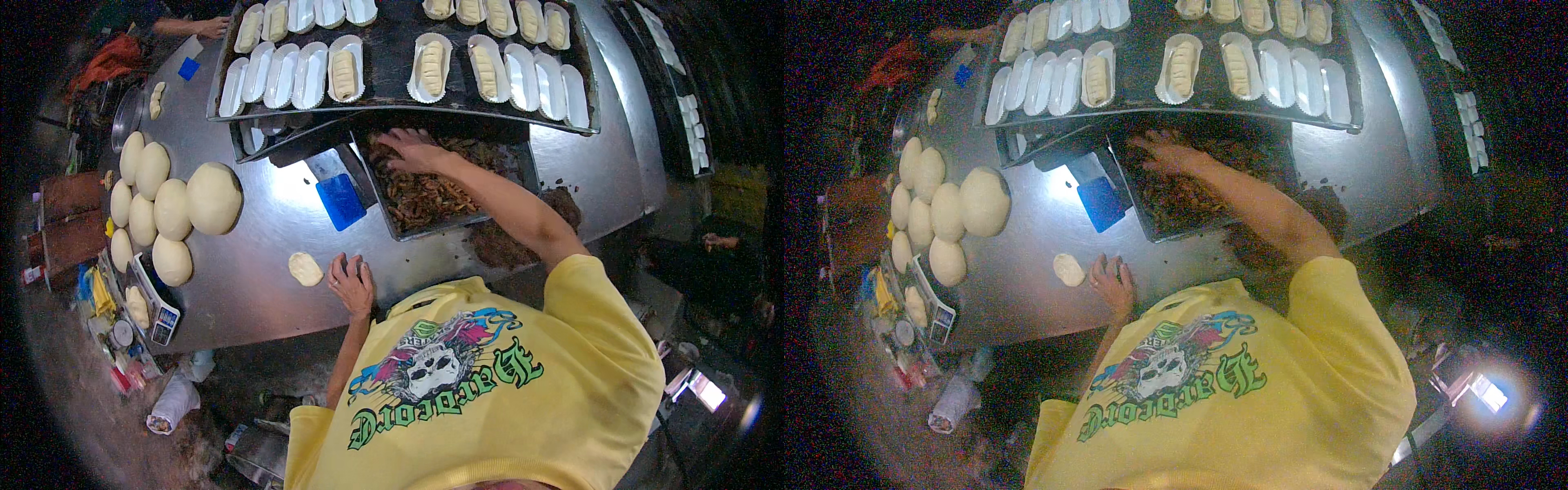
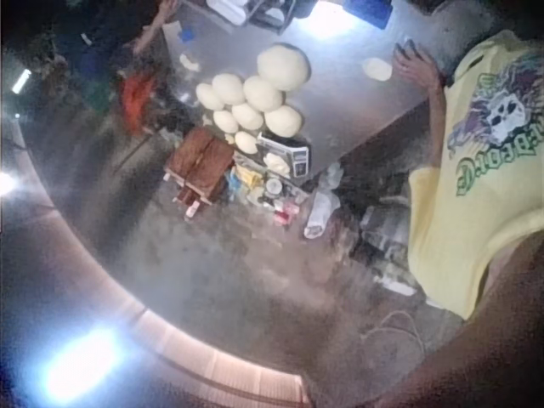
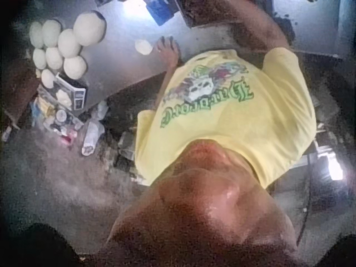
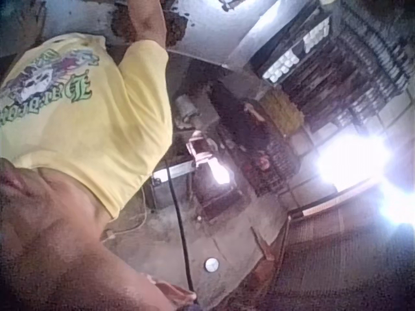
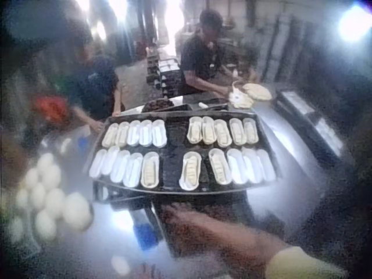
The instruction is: The person flattens dough balls, adds a filling from a metal tray, folds and rolls the dough into buns, and places them on a tray. The process is repeated multiple times in a commercial kitchen setting.
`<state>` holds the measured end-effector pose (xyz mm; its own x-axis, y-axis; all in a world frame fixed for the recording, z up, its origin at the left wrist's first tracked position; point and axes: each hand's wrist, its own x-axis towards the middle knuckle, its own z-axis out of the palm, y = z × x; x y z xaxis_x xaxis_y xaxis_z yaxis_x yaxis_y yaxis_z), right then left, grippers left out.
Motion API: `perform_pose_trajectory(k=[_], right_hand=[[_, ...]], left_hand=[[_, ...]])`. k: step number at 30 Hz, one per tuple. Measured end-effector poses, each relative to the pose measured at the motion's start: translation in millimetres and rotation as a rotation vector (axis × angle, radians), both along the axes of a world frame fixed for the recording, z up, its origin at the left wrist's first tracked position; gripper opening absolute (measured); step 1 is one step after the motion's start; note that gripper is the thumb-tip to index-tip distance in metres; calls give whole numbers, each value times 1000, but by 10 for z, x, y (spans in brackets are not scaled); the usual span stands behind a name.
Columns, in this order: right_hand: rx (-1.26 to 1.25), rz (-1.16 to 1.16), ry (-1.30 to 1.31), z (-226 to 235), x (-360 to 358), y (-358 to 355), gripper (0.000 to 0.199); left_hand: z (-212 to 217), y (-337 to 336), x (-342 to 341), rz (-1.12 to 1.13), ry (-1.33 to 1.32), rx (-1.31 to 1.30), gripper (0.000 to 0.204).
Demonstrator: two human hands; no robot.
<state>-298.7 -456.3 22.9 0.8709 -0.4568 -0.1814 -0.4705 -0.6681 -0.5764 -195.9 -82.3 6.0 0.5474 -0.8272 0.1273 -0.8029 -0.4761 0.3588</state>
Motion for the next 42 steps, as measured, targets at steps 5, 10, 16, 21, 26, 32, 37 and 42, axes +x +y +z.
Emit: perform_pose_trajectory(k=[5, 10, 16, 21, 26, 32, 37, 42], right_hand=[[-40, 124, 150, 224, -459, 83, 50], [210, 184, 207, 766, -768, -123, 45], [418, 58, 142, 793, -791, -249, 50], [454, 72, 190, 774, -734, -357, 42], [454, 98, 303, 722, -852, -489, 31], [172, -178, 120, 532, -746, -255, 29], [-182, -1, 9, 310, -347, 344, 27], [-114, 66, 22, 228, -478, 389, 27]], left_hand=[[-1, 56, 22, 12, 89, -52, 16], [79, 50, 92, -11, 191, -121, 16], [-33, 128, 214, 17, 255, -212, 18], [15, 60, 172, 27, 142, -195, 19], [-163, 130, 228, 15, 122, -198, 16], [-475, 246, 269, -20, -130, -66, 18], [-206, 105, 257, 22, 2, -101, 18], [-103, 98, 219, 54, 25, -130, 17]])
